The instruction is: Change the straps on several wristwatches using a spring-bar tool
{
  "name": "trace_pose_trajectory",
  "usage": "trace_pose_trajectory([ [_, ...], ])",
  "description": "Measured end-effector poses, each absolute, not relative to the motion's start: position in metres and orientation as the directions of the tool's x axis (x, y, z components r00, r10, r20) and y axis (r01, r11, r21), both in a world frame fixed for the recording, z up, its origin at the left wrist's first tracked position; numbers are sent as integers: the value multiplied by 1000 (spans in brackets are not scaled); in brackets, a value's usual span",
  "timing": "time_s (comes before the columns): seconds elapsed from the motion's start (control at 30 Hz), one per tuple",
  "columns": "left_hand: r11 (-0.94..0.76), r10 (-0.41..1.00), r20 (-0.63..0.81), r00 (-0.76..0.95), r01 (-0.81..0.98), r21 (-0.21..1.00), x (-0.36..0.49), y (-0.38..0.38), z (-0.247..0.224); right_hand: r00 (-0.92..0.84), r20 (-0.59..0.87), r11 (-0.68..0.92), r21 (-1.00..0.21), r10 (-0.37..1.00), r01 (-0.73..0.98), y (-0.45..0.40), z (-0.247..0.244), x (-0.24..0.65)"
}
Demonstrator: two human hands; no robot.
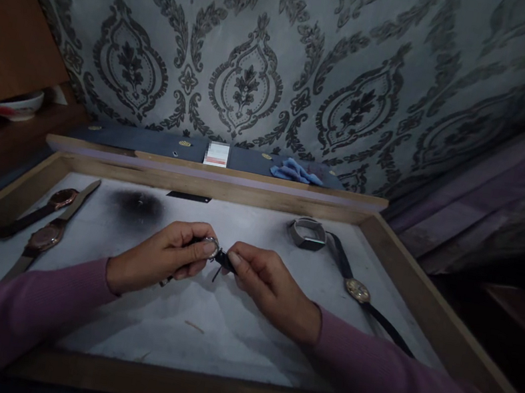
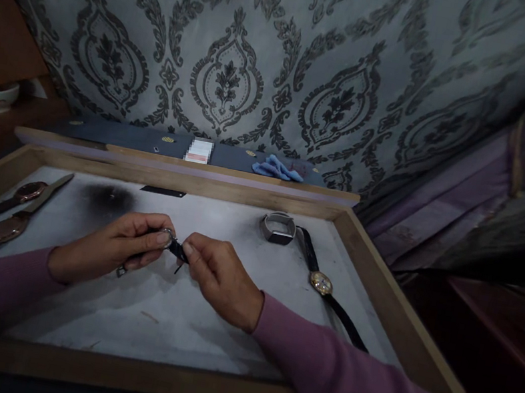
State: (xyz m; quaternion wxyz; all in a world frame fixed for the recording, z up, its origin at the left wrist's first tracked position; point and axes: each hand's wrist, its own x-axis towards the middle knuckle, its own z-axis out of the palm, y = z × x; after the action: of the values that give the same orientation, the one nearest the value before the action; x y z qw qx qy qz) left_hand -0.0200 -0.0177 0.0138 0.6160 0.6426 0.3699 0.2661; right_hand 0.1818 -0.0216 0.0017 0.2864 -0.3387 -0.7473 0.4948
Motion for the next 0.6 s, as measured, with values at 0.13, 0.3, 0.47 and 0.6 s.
trace_pose_trajectory([
  [0.13, -16, 809, -83, 583, 162, 987, -19, -18, 17, -602, 73, 243, -948, 795, 206, -23, 1, 182],
  [0.3, -71, 811, -53, 582, 189, 979, -18, -18, 20, -598, 102, 262, -947, 795, 186, -22, -1, 181],
  [0.47, -59, 805, -91, 586, 231, 971, -20, -20, 21, -619, 176, 429, -856, 766, 287, -21, 1, 183],
  [0.6, -2, 783, -139, 606, 227, 974, -20, -21, 21, -667, 227, 580, -725, 710, 370, -22, 3, 186],
])
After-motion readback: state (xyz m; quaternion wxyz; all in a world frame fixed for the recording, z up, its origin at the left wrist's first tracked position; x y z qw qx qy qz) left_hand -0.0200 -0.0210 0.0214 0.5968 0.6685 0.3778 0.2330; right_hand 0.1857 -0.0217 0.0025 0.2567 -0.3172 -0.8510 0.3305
